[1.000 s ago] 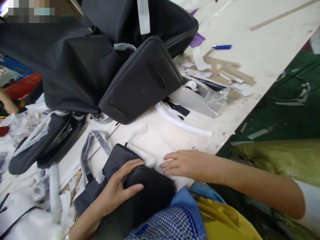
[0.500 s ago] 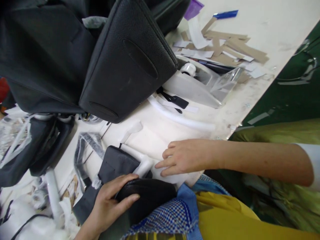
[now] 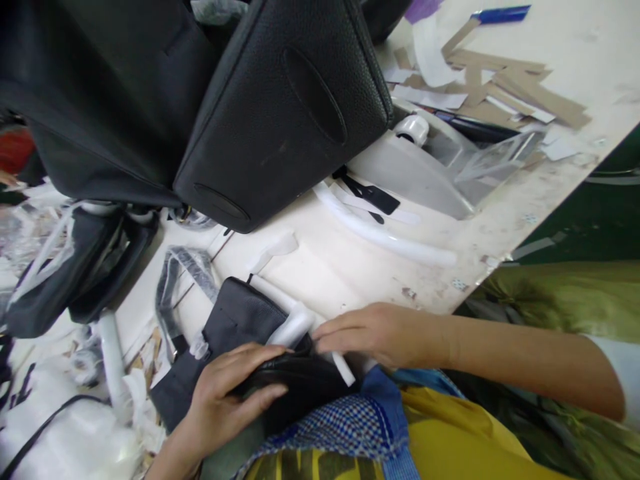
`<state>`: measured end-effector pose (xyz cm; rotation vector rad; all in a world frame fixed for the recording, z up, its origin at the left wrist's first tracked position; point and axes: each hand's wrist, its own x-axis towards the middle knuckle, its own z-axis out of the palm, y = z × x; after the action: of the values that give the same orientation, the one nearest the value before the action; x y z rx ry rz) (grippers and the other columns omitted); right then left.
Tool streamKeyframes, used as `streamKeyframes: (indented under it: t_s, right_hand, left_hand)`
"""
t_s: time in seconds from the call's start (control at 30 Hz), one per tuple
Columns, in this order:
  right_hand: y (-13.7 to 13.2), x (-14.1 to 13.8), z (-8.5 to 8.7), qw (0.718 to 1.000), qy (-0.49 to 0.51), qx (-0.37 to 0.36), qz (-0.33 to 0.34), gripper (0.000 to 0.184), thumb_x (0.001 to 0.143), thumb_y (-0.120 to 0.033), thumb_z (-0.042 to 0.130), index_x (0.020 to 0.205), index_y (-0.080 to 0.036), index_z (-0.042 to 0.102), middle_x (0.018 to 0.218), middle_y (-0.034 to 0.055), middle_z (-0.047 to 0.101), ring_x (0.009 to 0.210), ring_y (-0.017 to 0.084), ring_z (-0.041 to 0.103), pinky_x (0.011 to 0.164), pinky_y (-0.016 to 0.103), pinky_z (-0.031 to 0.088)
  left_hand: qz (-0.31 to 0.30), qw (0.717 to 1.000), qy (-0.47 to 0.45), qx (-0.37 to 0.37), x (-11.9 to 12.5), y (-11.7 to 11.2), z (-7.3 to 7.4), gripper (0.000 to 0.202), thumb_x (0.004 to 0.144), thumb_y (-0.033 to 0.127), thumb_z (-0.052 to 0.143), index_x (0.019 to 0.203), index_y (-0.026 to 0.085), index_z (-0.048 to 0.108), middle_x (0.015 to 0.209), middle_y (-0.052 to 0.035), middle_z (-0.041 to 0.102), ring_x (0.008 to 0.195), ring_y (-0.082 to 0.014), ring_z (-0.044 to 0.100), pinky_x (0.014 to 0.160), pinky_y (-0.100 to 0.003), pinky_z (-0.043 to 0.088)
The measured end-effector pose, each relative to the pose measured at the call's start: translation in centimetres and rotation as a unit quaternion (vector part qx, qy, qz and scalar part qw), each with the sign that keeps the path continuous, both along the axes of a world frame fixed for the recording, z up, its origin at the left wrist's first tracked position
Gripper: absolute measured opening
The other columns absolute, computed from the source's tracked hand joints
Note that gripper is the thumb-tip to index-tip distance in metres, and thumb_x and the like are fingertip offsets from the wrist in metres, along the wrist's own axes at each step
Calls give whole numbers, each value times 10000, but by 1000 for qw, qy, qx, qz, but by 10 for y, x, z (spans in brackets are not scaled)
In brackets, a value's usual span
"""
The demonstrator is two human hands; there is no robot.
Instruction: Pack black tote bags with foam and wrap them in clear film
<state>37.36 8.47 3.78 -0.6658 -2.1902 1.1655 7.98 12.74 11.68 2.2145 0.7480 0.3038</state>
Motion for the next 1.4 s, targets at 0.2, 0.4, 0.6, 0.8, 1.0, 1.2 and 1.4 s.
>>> streamKeyframes:
  t_s: [0.2,0.4,0.6,0.8,1.0,1.2,1.4]
  right_hand:
    - [-8,5,-3,1000,-12,-11,-22,621,884,25,391,1439,-243,464,1458,71,507,1277,152,546,1014,282,503]
    - [-1,1,-4,999,-5,-2,-32,419,958,-59,423,1316,-193,595,1347,80,616,1205,133,605,979,236,519]
    - [-6,-22,-3,981,-33,-55,-185,228,963,-284,541,1105,-196,697,952,47,754,833,151,704,767,259,548]
    - [-14,-38,2,963,-96,-28,-249,186,934,-340,587,928,-193,702,758,21,686,687,146,619,637,250,450]
    - [-7,-30,13,986,-98,-6,-137,247,989,-279,478,984,-177,702,883,70,712,836,180,646,744,285,465]
    - [6,-29,23,989,-97,-96,-57,303,995,-293,452,904,-176,716,811,52,711,775,165,653,710,265,457]
    - [-1,-41,20,973,-50,-212,-78,268,979,-303,490,935,-184,726,827,25,725,758,137,662,713,231,473]
  left_hand:
    - [2,1000,-6,-29,1,1,0,428,837,234,739,1242,219,601,1048,-38,754,902,-149,708,820,-236,546]
    - [6,999,-17,-32,1,1,0,445,830,230,747,1250,222,602,1046,-33,755,893,-145,707,810,-231,538]
    - [10,1000,-19,-22,1,-3,4,435,842,221,733,1256,220,599,1048,-31,753,891,-139,703,811,-224,537]
    - [33,999,-9,6,2,-8,5,455,827,231,753,1255,227,600,1038,-17,756,880,-133,705,816,-215,542]
    - [65,996,8,56,-1,-11,1,487,823,287,758,1275,230,588,1016,-17,757,863,-139,710,789,-210,556]
    - [80,994,14,69,7,-12,0,452,825,285,754,1249,232,608,1016,-14,761,846,-139,714,769,-208,562]
    - [100,994,12,52,12,-9,-2,391,831,304,744,1203,252,636,980,-8,766,799,-143,711,731,-214,569]
